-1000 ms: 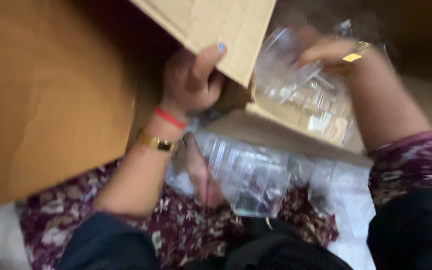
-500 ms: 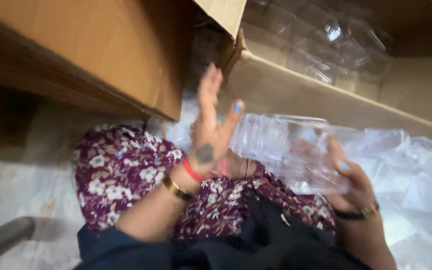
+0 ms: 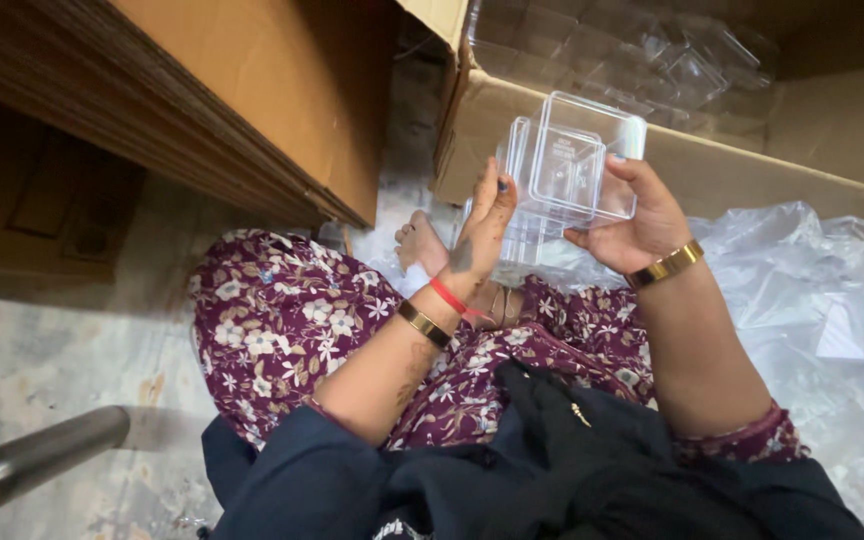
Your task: The person sits on the floor and wraps clear plastic containers in thin plastic bags, then places the wrapped containers into cardboard boxes. They repeatedly take a container, bag it, and set it aside or into a box, working through a pile of containers and bags.
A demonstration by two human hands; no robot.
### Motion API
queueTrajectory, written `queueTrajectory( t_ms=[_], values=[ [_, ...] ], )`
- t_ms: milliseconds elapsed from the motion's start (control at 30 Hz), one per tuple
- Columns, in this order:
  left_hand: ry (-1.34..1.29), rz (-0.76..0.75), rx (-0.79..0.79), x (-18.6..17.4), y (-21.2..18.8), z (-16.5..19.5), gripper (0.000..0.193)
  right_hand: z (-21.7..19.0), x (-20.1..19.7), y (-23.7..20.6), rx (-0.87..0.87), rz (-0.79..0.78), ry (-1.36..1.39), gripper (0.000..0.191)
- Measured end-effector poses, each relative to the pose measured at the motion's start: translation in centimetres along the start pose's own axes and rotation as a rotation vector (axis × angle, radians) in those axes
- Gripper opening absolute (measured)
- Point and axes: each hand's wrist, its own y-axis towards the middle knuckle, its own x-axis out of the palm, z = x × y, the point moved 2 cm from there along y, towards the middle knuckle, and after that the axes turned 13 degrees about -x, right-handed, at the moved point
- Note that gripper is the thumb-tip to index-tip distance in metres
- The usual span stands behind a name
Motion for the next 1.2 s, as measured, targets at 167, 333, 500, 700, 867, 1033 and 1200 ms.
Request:
queueTrajectory(
  t_ms=[167, 333, 500, 700, 867, 1033, 1200],
  values=[
    [-0.006, 0.035, -0.016, -1.2, -1.9, 1.2, 0.092, 0.1, -0.8, -1.1, -0.038, 0.135, 0.004, 0.046],
    [0.571, 0.332, 0.108, -8.1, -4.0, 3.6, 0.063, -0.3, -2.7, -2.0, -0.138, -0.179, 0.253, 0.033],
    [1.425, 0.232, -0.103, -11.4, -6.5, 1.5, 0.045, 0.5, -4.6, -3.0, -0.285, -0.024, -0.057, 0.054],
    [1.684, 0.127, -0.153, -11.4, -6.6, -4.2, 0.024, 2.6, -5.5, -6.0, -0.554, 0.17, -0.228, 0.083],
    [1.81, 0.135, -0.23, -12.1, -4.6, -6.4, 0.023, 2.5, -5.4, -9.4, -0.723, 0.176, -0.428, 0.09],
    [1.771, 0.122, -0.068, -11.5, -6.0, -4.5, 0.02, 2.7, -3.5, -12.4, -0.877, 0.229, -0.701, 0.085],
    [1.56, 0.3, 0.117, -10.7, -7.4, -0.4, 0.015, 6.2, -1.3, -12.6, -1.025, 0.141, -0.967, 0.077]
  ],
)
